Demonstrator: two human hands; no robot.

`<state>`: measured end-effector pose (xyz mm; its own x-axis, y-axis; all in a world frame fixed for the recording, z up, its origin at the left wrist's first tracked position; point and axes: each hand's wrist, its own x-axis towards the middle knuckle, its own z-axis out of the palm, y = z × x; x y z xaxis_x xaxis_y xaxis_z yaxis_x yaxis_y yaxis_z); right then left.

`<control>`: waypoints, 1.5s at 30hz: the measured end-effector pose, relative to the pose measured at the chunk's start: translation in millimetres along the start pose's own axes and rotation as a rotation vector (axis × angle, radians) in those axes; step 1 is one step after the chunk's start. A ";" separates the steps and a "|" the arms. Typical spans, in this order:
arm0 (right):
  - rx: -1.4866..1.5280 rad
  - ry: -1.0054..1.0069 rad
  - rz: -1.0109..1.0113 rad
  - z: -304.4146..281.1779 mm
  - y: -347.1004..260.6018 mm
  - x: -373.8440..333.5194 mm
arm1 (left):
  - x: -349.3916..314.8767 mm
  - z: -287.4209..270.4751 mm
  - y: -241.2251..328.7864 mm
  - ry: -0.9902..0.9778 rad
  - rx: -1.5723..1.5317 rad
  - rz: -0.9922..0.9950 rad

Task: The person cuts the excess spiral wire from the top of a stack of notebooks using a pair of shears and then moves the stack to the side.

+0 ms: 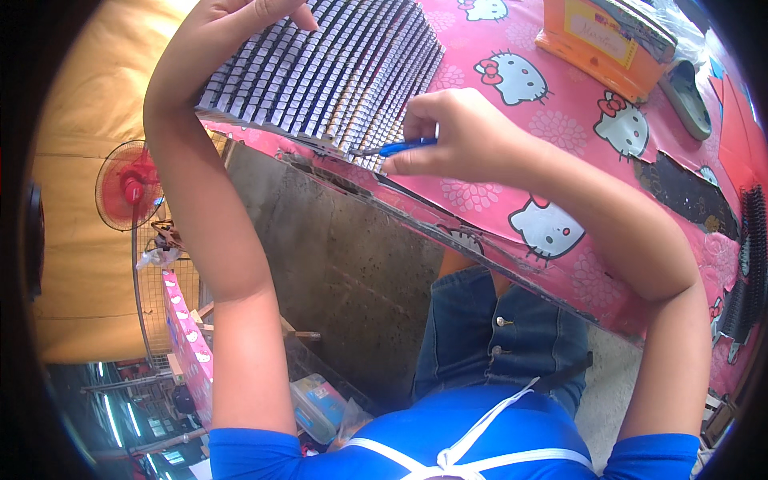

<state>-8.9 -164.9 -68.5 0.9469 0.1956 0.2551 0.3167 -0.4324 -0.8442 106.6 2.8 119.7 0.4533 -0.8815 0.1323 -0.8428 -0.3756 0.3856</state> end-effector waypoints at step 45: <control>-0.528 -0.050 -0.247 -19.0 50.3 -15.0 | -147.3 285.3 100.5 0.027 -0.072 -0.073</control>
<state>-6.1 -206.3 -105.8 0.8417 0.3821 0.3815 0.5245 -0.7461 -0.4101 -127.6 13.1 -121.5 0.5211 -0.8442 0.1255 -0.7848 -0.4161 0.4593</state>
